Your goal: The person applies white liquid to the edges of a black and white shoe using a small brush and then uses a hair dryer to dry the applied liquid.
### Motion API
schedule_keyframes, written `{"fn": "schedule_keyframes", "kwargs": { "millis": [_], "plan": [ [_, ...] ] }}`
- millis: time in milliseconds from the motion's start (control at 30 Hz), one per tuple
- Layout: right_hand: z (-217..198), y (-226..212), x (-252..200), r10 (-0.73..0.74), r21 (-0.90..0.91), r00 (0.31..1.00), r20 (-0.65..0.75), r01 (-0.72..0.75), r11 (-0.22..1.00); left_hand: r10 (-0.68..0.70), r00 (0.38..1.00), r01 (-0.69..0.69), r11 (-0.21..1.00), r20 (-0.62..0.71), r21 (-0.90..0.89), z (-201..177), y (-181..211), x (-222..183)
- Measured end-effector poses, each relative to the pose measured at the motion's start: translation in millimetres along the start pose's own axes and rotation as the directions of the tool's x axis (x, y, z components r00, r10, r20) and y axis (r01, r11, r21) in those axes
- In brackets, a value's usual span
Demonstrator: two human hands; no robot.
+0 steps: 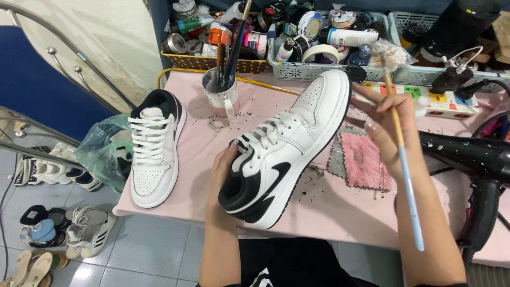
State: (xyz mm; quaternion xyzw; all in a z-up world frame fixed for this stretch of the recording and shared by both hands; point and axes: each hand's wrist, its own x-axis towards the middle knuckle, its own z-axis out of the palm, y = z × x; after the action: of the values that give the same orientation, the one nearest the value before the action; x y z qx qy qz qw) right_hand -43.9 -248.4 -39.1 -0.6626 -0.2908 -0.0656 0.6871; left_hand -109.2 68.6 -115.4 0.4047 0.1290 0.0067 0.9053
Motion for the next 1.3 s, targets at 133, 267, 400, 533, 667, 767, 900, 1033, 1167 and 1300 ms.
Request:
{"fn": "schedule_keyframes", "kwargs": {
  "millis": [133,267,400,533,667,767,900,1033,1167,1300],
  "plan": [
    [6,15,-17,-0.014,0.109,1.000,0.019,0.011,0.994,0.026,1.000,-0.026,1.000,0.000,0.012,-5,-5,3],
    [19,22,-24,-0.021,0.210,0.999,0.044,0.012,0.978,-0.021,0.996,0.016,0.998,-0.088,-0.062,4,-7,0],
    [29,25,-23,-0.001,0.141,0.997,-0.071,0.011,0.990,-0.013,1.000,0.010,0.995,-0.026,-0.098,18,-6,-4],
    [24,30,-21,-0.005,0.126,0.937,-0.350,0.053,0.991,-0.052,0.978,0.033,0.995,-0.202,-0.096,26,-10,-1],
    [7,33,-33,-0.021,0.145,0.892,-0.452,0.096,0.985,-0.045,0.981,0.015,0.988,-0.190,-0.156,23,-13,5],
    [-3,39,-42,0.033,0.230,0.890,-0.456,0.082,0.970,-0.036,0.988,0.008,0.983,-0.151,-0.185,21,-15,7],
    [-7,47,-50,0.023,0.289,0.894,-0.448,0.121,0.950,-0.009,0.990,-0.021,0.978,-0.141,-0.209,26,-16,6],
    [-9,53,-54,-0.039,0.170,0.816,-0.577,0.166,0.971,0.008,0.993,-0.033,0.979,-0.121,-0.202,32,-10,0],
    [-15,56,-56,0.030,0.245,0.780,-0.625,0.160,0.956,0.009,0.993,-0.027,0.988,-0.118,-0.152,33,-5,-9],
    [-22,59,-55,0.078,0.283,0.773,-0.629,0.135,0.949,0.063,0.996,-0.074,0.980,-0.061,-0.187,31,-6,-3]
  ]
}}
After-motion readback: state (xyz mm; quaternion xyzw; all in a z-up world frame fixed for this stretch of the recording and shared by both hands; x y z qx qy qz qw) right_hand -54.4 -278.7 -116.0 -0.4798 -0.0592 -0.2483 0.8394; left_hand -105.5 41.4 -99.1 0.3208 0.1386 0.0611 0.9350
